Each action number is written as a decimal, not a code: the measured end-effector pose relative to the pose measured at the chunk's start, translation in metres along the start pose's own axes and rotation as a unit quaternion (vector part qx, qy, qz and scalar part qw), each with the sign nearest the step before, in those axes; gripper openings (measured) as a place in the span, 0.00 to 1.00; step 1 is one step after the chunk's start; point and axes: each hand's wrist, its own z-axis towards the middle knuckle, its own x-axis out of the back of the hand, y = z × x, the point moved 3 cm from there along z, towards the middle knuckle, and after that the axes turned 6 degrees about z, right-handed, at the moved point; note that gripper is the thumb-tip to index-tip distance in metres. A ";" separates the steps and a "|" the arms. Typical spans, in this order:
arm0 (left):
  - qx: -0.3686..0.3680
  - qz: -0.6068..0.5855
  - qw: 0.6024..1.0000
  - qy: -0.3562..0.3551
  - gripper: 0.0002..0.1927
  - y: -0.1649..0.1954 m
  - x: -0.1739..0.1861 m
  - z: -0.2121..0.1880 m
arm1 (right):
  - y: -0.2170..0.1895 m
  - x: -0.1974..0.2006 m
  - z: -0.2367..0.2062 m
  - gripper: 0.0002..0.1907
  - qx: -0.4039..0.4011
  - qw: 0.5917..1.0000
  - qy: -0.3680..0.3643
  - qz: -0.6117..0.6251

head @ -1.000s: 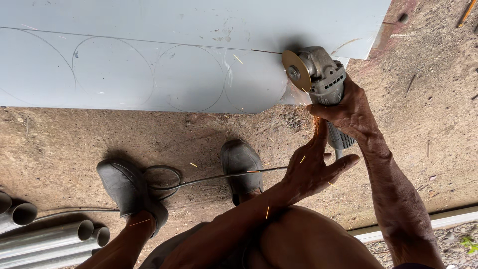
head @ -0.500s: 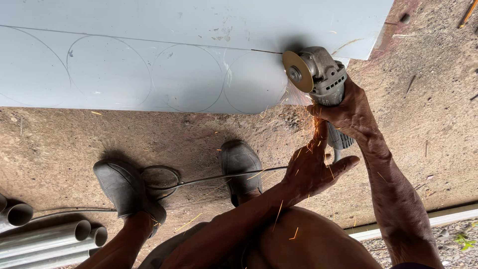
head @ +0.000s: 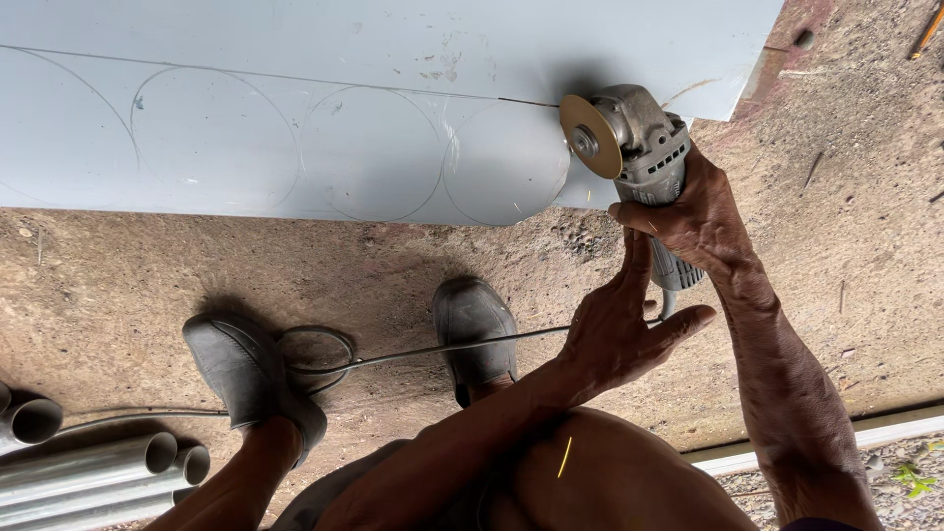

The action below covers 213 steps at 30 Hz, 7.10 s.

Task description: The person uses an angle grinder to cut circular shapes along pre-drawn lines on a large metal sheet. They guide the grinder steadily along the curves, producing sparks as the blade cuts through the metal.

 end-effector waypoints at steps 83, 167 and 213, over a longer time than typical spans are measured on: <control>-0.050 -0.008 0.993 -0.103 0.64 -0.002 0.013 0.022 | -0.045 0.042 -0.002 0.25 0.064 0.997 -0.039 -0.011; -0.045 -0.078 0.995 0.039 0.67 0.021 -0.002 0.030 | -0.032 0.040 0.032 0.45 0.001 0.990 -0.067 -0.126; -0.054 -0.091 0.992 0.066 0.66 0.026 -0.008 0.032 | -0.050 0.039 0.039 0.45 -0.008 0.984 -0.068 -0.164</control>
